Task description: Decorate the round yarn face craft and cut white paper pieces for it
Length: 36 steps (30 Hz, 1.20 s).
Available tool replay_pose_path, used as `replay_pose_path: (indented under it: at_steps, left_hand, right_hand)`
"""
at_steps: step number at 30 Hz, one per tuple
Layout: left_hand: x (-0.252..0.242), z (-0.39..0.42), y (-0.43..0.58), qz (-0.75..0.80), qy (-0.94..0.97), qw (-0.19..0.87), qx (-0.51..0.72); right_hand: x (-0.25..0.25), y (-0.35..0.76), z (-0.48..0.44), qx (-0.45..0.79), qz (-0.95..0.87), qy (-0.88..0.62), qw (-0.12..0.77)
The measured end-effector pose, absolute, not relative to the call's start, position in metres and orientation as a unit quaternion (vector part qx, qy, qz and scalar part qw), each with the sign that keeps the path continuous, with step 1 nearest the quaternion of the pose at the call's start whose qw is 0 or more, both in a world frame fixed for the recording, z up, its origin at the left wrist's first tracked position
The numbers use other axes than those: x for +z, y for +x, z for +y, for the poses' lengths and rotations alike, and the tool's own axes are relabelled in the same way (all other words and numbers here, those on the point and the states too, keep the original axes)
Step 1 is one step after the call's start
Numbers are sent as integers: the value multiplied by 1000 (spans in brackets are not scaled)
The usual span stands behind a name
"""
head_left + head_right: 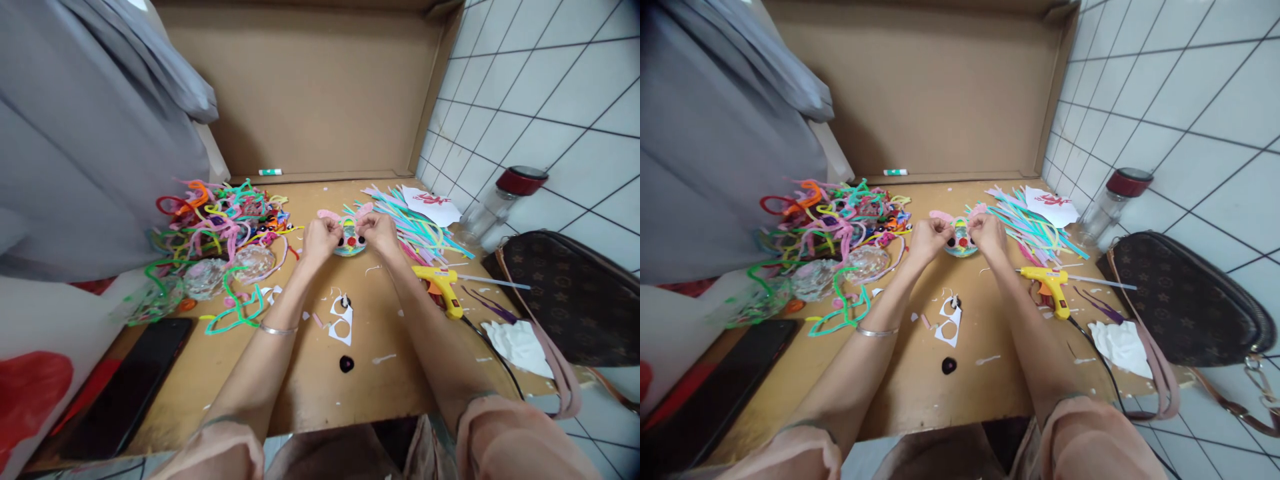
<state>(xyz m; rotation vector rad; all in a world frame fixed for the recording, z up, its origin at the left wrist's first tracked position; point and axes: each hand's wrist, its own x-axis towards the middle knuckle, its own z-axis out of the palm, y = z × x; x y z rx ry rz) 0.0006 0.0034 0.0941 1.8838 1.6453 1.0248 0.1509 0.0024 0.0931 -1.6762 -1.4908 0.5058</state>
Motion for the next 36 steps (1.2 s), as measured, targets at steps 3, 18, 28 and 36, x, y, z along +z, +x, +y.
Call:
replay_pose_path:
  at_steps: [3,18,28,36]
  left_hand:
    - [92,6,1,599,675,219,372]
    - [96,2,2,588,674,250,372]
    - [90,5,8,562,650,317,401]
    - [97,-3,9,598,676,224,367]
  right_hand:
    - [92,151,4,197,-591,-665,412]
    - [91,153,4,205,-586,-667,412]
    - [90,155,7,207,-577,-669,420]
    - [90,154,7,214,-574,-666,426]
